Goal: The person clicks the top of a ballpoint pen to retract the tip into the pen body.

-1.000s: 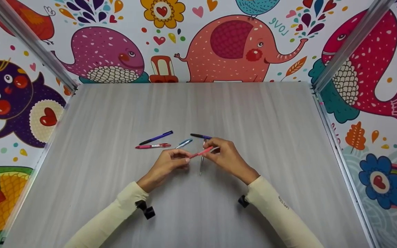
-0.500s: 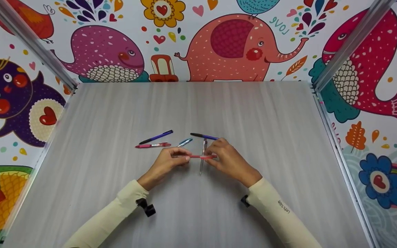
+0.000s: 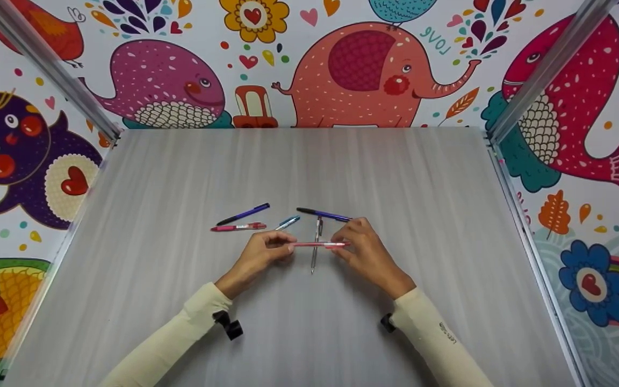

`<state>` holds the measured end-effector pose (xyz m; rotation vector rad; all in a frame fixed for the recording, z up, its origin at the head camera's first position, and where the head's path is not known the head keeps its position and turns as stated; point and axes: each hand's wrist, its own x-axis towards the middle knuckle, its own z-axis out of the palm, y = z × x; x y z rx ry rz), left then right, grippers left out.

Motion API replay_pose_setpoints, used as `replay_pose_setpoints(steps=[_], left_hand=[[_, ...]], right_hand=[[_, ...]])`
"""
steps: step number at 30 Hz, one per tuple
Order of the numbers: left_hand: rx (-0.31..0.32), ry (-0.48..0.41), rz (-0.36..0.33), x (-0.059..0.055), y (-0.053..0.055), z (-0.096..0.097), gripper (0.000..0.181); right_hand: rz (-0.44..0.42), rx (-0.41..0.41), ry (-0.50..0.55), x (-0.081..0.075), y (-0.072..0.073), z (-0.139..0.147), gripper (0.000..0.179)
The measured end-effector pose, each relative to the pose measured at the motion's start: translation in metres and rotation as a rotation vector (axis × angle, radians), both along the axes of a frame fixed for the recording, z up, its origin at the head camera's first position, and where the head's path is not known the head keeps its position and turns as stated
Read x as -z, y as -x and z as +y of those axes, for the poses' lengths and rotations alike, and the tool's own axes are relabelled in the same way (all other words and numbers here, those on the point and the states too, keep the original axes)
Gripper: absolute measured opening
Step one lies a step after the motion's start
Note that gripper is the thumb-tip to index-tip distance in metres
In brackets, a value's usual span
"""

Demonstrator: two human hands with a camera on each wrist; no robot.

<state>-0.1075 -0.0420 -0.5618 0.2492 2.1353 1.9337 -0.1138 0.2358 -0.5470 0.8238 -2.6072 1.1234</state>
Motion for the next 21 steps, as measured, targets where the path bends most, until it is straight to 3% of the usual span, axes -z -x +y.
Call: replay_pose_setpoints(steps=[9, 21], left_hand=[[-0.043, -0.009, -0.057, 0.003, 0.0, -0.004, 0.025], [-0.052, 0.018, -0.038, 0.01, -0.001, -0.006, 0.024]], right_hand=[[-0.075, 0.072, 0.055, 0.016, -0.002, 0.015, 0.027], [-0.122, 0.194, 0.03, 0.039, -0.003, 0.036, 0.02]])
